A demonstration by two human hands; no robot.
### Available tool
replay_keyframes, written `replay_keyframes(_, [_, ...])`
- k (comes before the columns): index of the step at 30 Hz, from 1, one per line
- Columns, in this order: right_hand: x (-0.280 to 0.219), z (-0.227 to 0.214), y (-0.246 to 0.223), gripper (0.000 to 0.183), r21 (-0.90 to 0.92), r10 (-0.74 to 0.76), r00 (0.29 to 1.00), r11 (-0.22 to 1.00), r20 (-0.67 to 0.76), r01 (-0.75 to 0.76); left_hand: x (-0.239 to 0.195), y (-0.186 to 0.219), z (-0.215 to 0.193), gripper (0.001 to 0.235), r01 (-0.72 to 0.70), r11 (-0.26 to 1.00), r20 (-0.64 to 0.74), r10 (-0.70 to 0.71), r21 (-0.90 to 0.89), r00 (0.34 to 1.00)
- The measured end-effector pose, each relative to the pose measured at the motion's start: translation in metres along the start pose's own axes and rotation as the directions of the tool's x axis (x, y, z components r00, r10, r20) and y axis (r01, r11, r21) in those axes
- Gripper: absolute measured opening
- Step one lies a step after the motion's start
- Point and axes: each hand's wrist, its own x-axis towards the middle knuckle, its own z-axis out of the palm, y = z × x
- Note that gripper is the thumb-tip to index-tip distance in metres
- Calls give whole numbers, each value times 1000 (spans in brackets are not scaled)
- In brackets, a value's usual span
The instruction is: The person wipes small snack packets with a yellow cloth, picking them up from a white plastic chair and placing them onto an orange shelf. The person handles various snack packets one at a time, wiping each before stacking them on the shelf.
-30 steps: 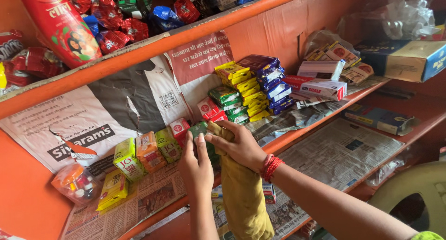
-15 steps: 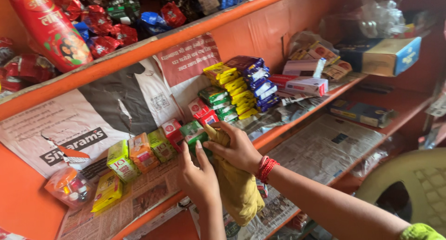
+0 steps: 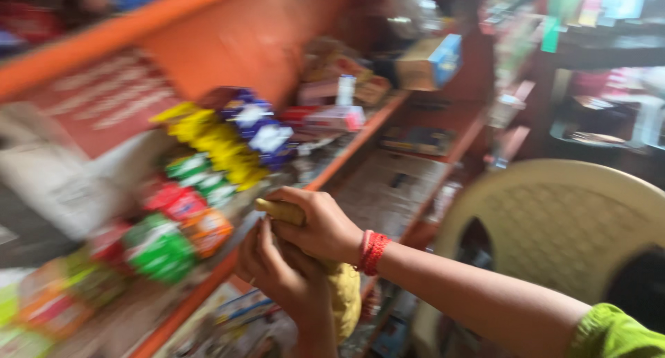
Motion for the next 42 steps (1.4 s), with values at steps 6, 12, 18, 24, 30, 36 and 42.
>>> replay_keyframes(6, [-39,-83,43,45,-146,62,997,987,-55,-70,-44,47,68,44,70,992,168,-52,-105,984])
replay_keyframes(12, [-102,-164,110,50,-210,149,980,962,-133,-175,-114,98,144,44,113,980,332,-54,-161,942])
replay_keyframes(18, [-214,-221,192,52,-181,358,893,892,-275,-413,-225,133,206,50,183,964,615,-28,-191,788])
replay_keyframes(24, [-349,-240,276,51,-139,633,646,660,-426,-738,-365,158,242,51,317,943,850,-83,-101,519])
replay_keyframes(30, [-482,-256,362,53,-19,726,457,523,-513,-852,-506,169,275,46,334,936,918,-29,-114,395])
replay_keyframes(36, [-588,-265,443,53,-20,761,304,358,-574,-934,-629,167,313,46,411,901,960,20,-138,278])
replay_keyframes(42, [-669,-274,526,53,-35,773,185,206,-607,-978,-724,148,353,44,448,894,989,-78,14,125])
